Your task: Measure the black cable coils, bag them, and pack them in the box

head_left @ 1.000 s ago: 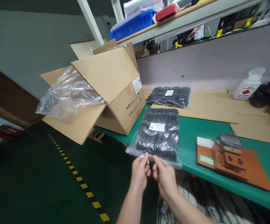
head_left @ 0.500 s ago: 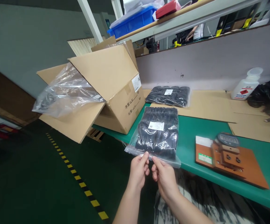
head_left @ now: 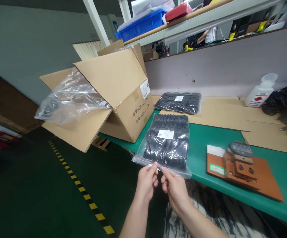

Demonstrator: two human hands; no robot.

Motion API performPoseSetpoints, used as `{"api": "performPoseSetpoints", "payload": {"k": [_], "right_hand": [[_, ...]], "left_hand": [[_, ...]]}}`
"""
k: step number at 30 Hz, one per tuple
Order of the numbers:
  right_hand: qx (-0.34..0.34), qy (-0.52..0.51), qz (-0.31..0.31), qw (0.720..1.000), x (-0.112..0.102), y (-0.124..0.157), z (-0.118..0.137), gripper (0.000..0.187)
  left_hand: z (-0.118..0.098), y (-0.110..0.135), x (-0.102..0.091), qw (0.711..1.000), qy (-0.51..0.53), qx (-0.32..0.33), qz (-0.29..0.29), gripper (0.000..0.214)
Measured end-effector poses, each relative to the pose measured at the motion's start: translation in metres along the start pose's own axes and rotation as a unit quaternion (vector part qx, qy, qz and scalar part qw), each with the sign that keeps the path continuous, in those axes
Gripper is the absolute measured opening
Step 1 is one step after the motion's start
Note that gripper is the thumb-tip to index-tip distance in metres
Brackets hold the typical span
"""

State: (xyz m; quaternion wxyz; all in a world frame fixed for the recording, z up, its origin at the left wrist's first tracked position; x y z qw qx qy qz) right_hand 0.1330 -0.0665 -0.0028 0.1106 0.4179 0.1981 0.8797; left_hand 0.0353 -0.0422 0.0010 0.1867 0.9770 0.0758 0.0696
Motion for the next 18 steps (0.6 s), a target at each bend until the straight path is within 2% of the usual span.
{"api": "performPoseSetpoints", "payload": {"k": [18], "right_hand": [[-0.006, 0.001, -0.006, 1.000, 0.0007, -0.0016, -0.0017, 0.042]], "left_hand": [[0.0026, -0.0033, 0.0006, 1.000, 0.004, 0.002, -0.006, 0.043]]}}
Point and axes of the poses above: each hand's wrist, its own y-axis away from the middle knuckle, its own x-axis out of the palm, z = x × y, the point moved 1 cm from there along -y, towards the middle knuckle, and after that the axes turned 8 degrees about -y, right-handed, at the moved point
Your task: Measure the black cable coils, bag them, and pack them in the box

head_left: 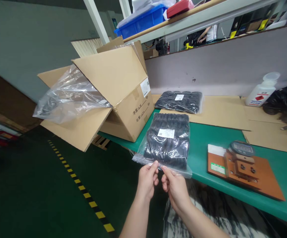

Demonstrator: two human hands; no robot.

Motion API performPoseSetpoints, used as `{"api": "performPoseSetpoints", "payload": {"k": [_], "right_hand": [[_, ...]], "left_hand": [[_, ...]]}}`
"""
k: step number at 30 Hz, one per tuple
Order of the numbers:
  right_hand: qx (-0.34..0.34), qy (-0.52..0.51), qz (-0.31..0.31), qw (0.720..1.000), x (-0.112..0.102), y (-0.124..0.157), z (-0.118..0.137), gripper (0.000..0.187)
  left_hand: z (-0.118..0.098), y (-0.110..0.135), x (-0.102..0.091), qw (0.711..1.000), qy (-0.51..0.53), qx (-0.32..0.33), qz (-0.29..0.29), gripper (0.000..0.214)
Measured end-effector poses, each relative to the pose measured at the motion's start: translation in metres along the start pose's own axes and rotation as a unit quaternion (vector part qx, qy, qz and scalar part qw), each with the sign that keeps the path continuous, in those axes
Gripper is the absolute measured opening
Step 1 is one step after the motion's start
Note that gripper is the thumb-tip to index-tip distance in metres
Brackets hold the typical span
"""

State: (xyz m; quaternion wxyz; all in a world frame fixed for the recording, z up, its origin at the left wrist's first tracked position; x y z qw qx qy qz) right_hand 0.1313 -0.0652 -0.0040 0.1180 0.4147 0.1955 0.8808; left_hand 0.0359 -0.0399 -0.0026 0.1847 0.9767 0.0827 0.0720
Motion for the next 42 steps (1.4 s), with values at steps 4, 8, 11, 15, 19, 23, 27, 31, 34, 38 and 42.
{"api": "performPoseSetpoints", "payload": {"k": [4, 8, 11, 15, 19, 23, 27, 31, 34, 38, 42], "right_hand": [[0.001, 0.004, 0.002, 1.000, 0.000, 0.000, 0.000, 0.040], [0.000, 0.006, 0.001, 1.000, -0.001, 0.000, 0.000, 0.040], [-0.002, 0.005, -0.001, 1.000, -0.001, 0.000, 0.000, 0.041], [-0.004, 0.000, -0.002, 1.000, -0.001, 0.001, -0.001, 0.041], [-0.006, -0.017, -0.008, 1.000, 0.002, 0.000, -0.003, 0.040], [-0.017, -0.040, -0.021, 0.999, 0.006, -0.003, -0.006, 0.041], [-0.028, -0.046, -0.038, 0.998, 0.007, -0.007, -0.006, 0.040], [-0.029, -0.038, -0.029, 0.998, 0.008, -0.009, -0.003, 0.040], [-0.024, -0.031, -0.033, 0.999, 0.003, -0.006, 0.000, 0.038], [-0.040, -0.032, -0.074, 0.996, -0.013, 0.005, 0.009, 0.041], [-0.057, -0.034, -0.106, 0.992, -0.029, 0.013, 0.021, 0.045]], "left_hand": [[-0.002, 0.001, 0.000, 1.000, -0.002, 0.000, 0.000, 0.043], [-0.004, 0.002, 0.000, 1.000, -0.004, -0.001, -0.001, 0.043], [-0.004, 0.002, 0.000, 1.000, -0.004, -0.001, -0.001, 0.043], [0.000, -0.002, 0.002, 1.000, 0.004, 0.005, -0.003, 0.045], [0.003, -0.005, 0.005, 1.000, 0.016, 0.011, -0.004, 0.049], [0.004, -0.004, 0.007, 1.000, 0.021, 0.009, -0.006, 0.049], [0.004, -0.003, 0.006, 1.000, 0.025, 0.009, -0.010, 0.047], [0.005, -0.002, 0.005, 0.999, 0.029, 0.012, -0.011, 0.044], [0.004, -0.002, 0.005, 0.999, 0.029, 0.012, -0.009, 0.043], [0.000, -0.001, 0.004, 1.000, 0.023, 0.006, -0.006, 0.041], [-0.003, -0.002, 0.004, 1.000, 0.019, -0.001, -0.005, 0.040]]}}
Point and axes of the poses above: each hand's wrist, its own y-axis away from the middle knuckle, its own x-axis out of the palm, z = x × y, the point moved 1 cm from there along -y, towards the middle knuckle, and after that the axes turned 8 degrees about -y, right-handed, at the moved point
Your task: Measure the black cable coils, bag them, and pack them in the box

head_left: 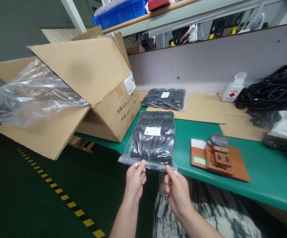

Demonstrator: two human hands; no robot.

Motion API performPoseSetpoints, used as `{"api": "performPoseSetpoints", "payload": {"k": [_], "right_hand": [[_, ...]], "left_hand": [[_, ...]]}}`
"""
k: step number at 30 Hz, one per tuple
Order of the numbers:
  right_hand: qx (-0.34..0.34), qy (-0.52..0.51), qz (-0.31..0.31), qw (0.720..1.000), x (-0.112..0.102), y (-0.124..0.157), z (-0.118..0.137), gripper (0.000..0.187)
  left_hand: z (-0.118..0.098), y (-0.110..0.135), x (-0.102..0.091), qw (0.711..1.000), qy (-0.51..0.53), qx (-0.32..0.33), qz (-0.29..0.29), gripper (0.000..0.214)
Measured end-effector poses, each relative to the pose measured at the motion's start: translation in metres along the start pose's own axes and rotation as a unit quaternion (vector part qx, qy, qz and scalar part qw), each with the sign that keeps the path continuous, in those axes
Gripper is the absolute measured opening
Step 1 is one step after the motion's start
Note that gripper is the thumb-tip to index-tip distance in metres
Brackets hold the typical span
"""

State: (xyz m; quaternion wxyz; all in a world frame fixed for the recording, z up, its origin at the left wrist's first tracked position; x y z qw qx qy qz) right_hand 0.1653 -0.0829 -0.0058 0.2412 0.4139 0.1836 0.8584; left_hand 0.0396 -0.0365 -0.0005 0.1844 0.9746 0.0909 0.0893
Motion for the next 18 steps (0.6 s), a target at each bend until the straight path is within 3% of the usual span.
{"api": "performPoseSetpoints", "payload": {"k": [7, 11, 18], "right_hand": [[-0.057, 0.070, 0.027, 0.996, -0.012, -0.008, 0.004, 0.048], [-0.041, 0.075, 0.047, 0.995, -0.016, -0.008, 0.008, 0.046], [-0.039, 0.064, 0.064, 0.995, -0.022, -0.008, 0.018, 0.043]], "left_hand": [[0.001, -0.003, -0.001, 1.000, -0.002, -0.009, 0.005, 0.039], [0.001, 0.002, -0.001, 1.000, 0.009, -0.018, 0.015, 0.039], [0.009, 0.014, 0.025, 0.993, -0.004, -0.055, 0.105, 0.037]]}}
Point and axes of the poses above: each hand's wrist, its own y-axis away from the middle knuckle, its own x-axis out of the palm, z = x × y, the point moved 1 cm from there along -y, towards the middle knuckle, and after that the axes turned 8 degrees about -y, right-handed, at the moved point
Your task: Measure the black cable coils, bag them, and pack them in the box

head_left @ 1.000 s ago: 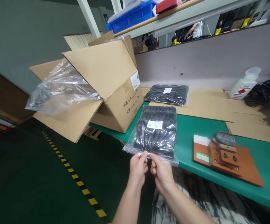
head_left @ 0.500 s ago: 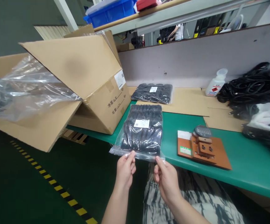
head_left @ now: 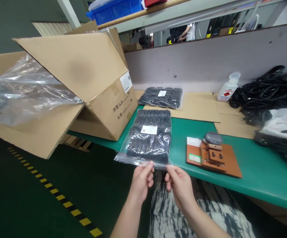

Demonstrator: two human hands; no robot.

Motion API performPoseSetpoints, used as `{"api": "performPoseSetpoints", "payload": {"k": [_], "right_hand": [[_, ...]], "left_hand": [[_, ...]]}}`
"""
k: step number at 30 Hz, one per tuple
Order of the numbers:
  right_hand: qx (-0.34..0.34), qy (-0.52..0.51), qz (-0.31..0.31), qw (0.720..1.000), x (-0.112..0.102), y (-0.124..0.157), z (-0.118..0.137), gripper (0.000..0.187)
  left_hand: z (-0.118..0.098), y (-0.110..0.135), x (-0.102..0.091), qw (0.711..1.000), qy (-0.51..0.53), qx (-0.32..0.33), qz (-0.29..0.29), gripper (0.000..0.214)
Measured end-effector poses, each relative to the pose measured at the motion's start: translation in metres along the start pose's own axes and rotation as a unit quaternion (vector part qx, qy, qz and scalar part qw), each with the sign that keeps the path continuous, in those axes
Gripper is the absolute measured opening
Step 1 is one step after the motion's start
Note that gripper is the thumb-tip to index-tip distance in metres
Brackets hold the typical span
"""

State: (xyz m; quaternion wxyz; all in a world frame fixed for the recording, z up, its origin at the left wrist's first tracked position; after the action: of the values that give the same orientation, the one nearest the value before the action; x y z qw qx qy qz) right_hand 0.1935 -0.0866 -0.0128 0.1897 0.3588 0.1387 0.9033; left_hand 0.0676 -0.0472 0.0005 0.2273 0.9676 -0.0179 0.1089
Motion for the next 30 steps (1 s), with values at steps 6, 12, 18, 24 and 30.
{"api": "performPoseSetpoints", "payload": {"k": [6, 12, 18, 24, 30], "right_hand": [[0.009, -0.003, 0.001, 1.000, 0.002, -0.002, 0.002, 0.042], [0.019, -0.014, 0.011, 1.000, 0.002, -0.003, 0.004, 0.042], [0.020, -0.018, 0.012, 1.000, 0.002, -0.006, 0.005, 0.042], [0.021, -0.017, 0.013, 1.000, 0.003, -0.005, 0.007, 0.042], [0.022, -0.010, 0.016, 1.000, 0.000, -0.003, 0.005, 0.042]], "left_hand": [[0.007, -0.002, 0.017, 0.999, -0.019, -0.007, 0.033, 0.037], [0.011, -0.002, 0.025, 0.999, -0.016, -0.005, 0.040, 0.039], [0.014, -0.003, 0.030, 1.000, 0.000, 0.008, 0.027, 0.040], [0.021, 0.000, 0.036, 0.999, 0.012, 0.011, 0.030, 0.036], [0.024, 0.002, 0.038, 0.999, 0.026, 0.014, 0.026, 0.037]]}}
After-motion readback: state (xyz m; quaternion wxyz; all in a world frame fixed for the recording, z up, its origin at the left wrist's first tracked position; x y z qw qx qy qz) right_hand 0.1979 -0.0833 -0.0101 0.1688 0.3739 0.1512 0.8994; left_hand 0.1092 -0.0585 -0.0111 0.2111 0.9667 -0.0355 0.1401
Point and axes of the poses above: each hand's wrist, its own y-axis away from the middle knuckle, its own x-axis out of the palm, z = x × y, the point moved 1 cm from there along -y, towards the middle knuckle, and after that the axes turned 8 degrees about -y, right-handed, at the moved point
